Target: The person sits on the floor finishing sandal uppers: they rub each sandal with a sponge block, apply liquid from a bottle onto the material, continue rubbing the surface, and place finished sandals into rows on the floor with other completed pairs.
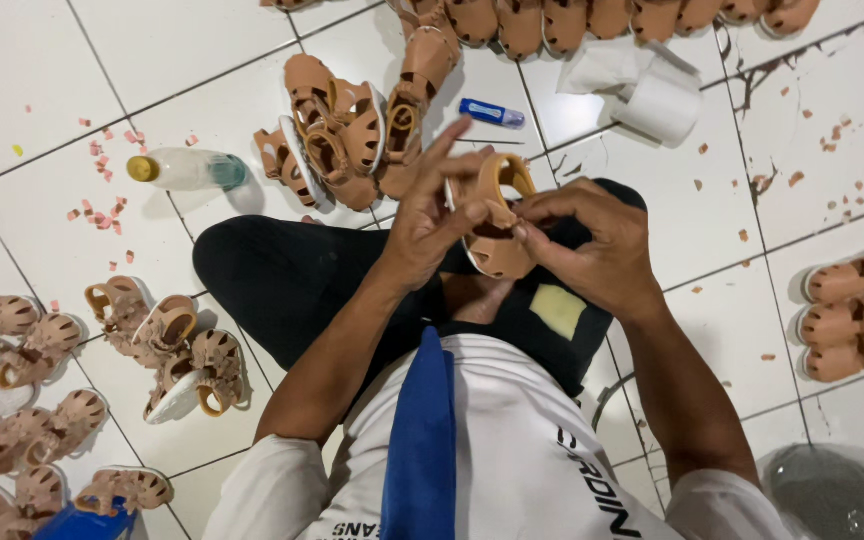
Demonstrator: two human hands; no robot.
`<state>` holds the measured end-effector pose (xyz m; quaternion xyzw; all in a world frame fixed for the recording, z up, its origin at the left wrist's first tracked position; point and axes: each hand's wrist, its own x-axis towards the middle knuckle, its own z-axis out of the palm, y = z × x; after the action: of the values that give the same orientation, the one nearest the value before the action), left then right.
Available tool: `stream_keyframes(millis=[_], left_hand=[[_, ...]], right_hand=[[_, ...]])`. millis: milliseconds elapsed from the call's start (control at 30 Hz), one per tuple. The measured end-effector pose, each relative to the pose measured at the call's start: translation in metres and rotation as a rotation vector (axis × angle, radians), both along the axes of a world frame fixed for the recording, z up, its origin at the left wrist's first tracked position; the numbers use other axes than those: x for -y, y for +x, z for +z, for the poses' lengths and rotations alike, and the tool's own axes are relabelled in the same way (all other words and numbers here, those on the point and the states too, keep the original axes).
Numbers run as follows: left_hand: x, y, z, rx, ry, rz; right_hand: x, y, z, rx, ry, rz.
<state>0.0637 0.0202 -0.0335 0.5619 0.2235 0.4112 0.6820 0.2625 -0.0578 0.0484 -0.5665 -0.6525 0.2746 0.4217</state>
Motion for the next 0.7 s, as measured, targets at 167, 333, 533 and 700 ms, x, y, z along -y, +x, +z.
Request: stream_keyframes(millis=[167, 333, 533, 700], left_hand=[[0.022, 0.015, -0.035, 0.175, -0.646, -0.034], [0.023, -0.013, -0.064, 0.183, -0.892, -0.209], [0.054, -0.017, -0.077, 0.049, -1.056, -0.411], [0.062, -0.012, -0.075, -0.097, -0.882, -0.617]], right_hand=[[0.023, 0.007, -0.02, -0.05, -0.006, -0.112], [0.087, 0.026, -0.051, 0.26, -0.454, -0.367], [0.146, 0.006, -0.099, 0.392, -0.574, -0.382], [0.132, 0.012, -0.104, -0.206, -0.715, -0.371]])
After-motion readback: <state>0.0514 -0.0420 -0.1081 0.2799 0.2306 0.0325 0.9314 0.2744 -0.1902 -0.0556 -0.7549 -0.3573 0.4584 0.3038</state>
